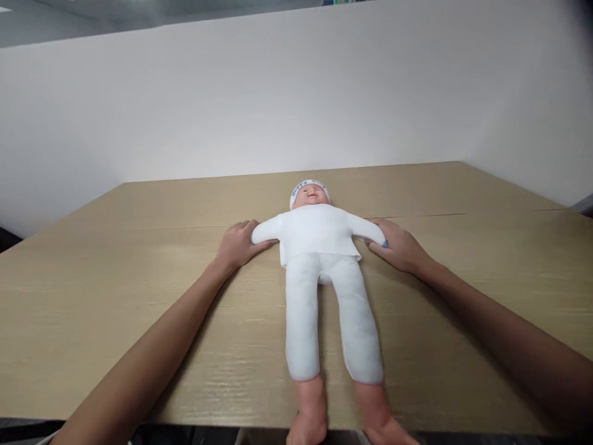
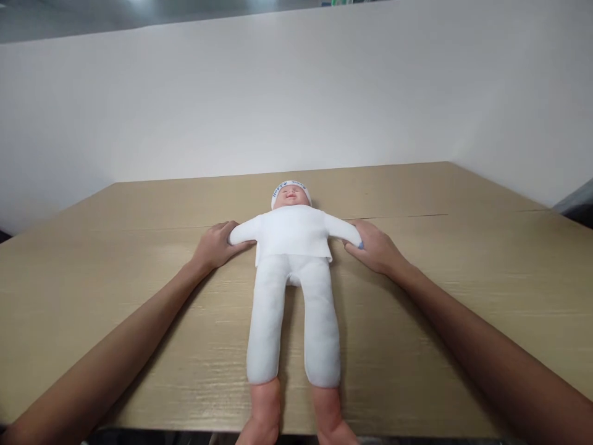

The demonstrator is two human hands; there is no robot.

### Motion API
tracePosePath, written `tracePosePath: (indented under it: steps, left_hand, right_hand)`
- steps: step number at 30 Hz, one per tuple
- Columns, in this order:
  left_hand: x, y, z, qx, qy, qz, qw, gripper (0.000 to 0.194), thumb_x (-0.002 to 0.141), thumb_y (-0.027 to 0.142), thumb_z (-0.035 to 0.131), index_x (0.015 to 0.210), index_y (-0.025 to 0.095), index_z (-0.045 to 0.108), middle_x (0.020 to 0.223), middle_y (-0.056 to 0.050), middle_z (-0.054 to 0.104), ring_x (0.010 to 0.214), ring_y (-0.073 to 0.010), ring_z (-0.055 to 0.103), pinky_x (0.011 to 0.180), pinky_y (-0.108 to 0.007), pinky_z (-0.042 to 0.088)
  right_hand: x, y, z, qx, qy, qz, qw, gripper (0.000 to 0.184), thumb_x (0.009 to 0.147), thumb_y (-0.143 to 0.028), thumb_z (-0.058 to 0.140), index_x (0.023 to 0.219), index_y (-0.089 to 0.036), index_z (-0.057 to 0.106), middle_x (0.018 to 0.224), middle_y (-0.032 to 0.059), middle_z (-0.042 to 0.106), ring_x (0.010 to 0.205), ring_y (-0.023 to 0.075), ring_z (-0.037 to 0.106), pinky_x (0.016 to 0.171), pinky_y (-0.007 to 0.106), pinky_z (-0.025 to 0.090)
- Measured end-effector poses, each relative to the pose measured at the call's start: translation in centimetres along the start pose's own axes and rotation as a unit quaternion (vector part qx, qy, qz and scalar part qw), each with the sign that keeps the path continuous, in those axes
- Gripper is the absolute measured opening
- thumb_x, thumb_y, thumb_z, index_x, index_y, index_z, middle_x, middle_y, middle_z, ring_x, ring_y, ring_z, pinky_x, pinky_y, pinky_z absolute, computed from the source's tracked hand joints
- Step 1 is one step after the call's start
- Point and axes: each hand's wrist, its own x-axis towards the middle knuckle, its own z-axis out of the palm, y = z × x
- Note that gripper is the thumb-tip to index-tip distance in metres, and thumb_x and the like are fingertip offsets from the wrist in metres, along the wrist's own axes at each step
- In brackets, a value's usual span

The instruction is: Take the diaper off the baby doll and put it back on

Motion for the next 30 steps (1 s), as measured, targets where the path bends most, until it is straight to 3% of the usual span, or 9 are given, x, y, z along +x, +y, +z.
tracePosePath:
  steps: [4,8,11,16,20,24,27,30]
  left_hand:
    - [3.5,-1.6,1.3,0.01,0.018,-0.04,0.999,0.079,0.087,0.096,0.059,0.113,0.023,0.074,0.107,-0.012,0.08,0.099,-0.0338,0.071,0.079,-0.039,0.048]
    - [6.2,-3.1,2.4,0.024,0.039,-0.052,0.998,0.079,0.086,0.094,0.063,0.118,0.022,0.072,0.115,-0.014,0.08,0.106,-0.036,0.071,0.089,-0.042,0.047]
    - [7.7,-4.0,3.3,0.042,0.048,-0.067,0.996,0.08,0.087,0.091,0.066,0.125,0.02,0.07,0.118,-0.015,0.08,0.11,-0.0377,0.071,0.1,-0.047,0.043]
    - [9.1,-4.7,4.3,0.027,0.044,-0.087,0.995,0.072,0.09,0.084,0.07,0.123,0.02,0.069,0.119,-0.015,0.079,0.116,-0.0391,0.067,0.103,-0.048,0.04]
    - [9.0,-4.9,4.5,0.014,0.044,-0.09,0.995,0.069,0.09,0.082,0.072,0.122,0.02,0.068,0.123,-0.016,0.077,0.121,-0.0397,0.063,0.106,-0.049,0.04]
    - [7.5,-4.4,4.2,0.014,0.078,-0.103,0.991,0.074,0.089,0.077,0.077,0.133,0.018,0.065,0.134,-0.019,0.073,0.129,-0.0405,0.059,0.112,-0.05,0.037]
    - [5.9,-2.3,3.4,0.004,0.12,-0.127,0.985,0.085,0.09,0.071,0.079,0.148,0.013,0.056,0.149,-0.024,0.063,0.139,-0.0428,0.052,0.118,-0.052,0.034]
    - [4.0,1.8,1.8,-0.035,0.146,-0.156,0.976,0.075,0.098,0.063,0.072,0.151,0.014,0.054,0.156,-0.024,0.056,0.143,-0.042,0.048,0.121,-0.055,0.033]
  right_hand:
    - [3.7,1.0,1.1,-0.002,0.011,0.021,1.0,0.041,0.097,-0.046,0.062,0.132,-0.026,0.065,0.127,0.0103,0.077,0.111,0.0357,0.073,0.089,0.048,0.058]
    - [6.9,2.1,2.3,-0.009,0.033,0.015,0.999,0.04,0.097,-0.047,0.064,0.131,-0.025,0.066,0.128,0.0114,0.077,0.112,0.0359,0.073,0.089,0.048,0.058]
    - [8.9,3.3,3.2,-0.016,0.051,-0.012,0.999,0.041,0.098,-0.049,0.063,0.13,-0.023,0.067,0.126,0.0136,0.077,0.111,0.0367,0.072,0.09,0.049,0.057]
    - [10.9,5.2,4.3,-0.062,0.05,-0.045,0.996,0.05,0.102,-0.055,0.056,0.137,-0.02,0.067,0.126,0.0175,0.075,0.11,0.0394,0.068,0.096,0.055,0.054]
    - [10.9,6.1,4.7,-0.08,0.033,-0.031,0.996,0.062,0.106,-0.063,0.05,0.15,-0.02,0.061,0.139,0.0194,0.07,0.122,0.0415,0.063,0.106,0.06,0.05]
    - [9.9,6.1,5.4,-0.074,0.076,-0.032,0.994,0.075,0.105,-0.062,0.052,0.165,-0.018,0.043,0.166,0.0241,0.051,0.149,0.044,0.048,0.122,0.067,0.039]
    - [8.3,4.2,5.5,-0.077,0.119,-0.01,0.99,0.082,0.103,-0.061,0.054,0.168,-0.014,0.035,0.173,0.0289,0.039,0.159,0.0465,0.038,0.126,0.073,0.032]
    - [5.5,0.1,3.8,-0.055,0.163,-0.003,0.985,0.074,0.104,-0.056,0.054,0.164,-0.016,0.039,0.17,0.0278,0.042,0.159,0.0449,0.04,0.126,0.072,0.035]
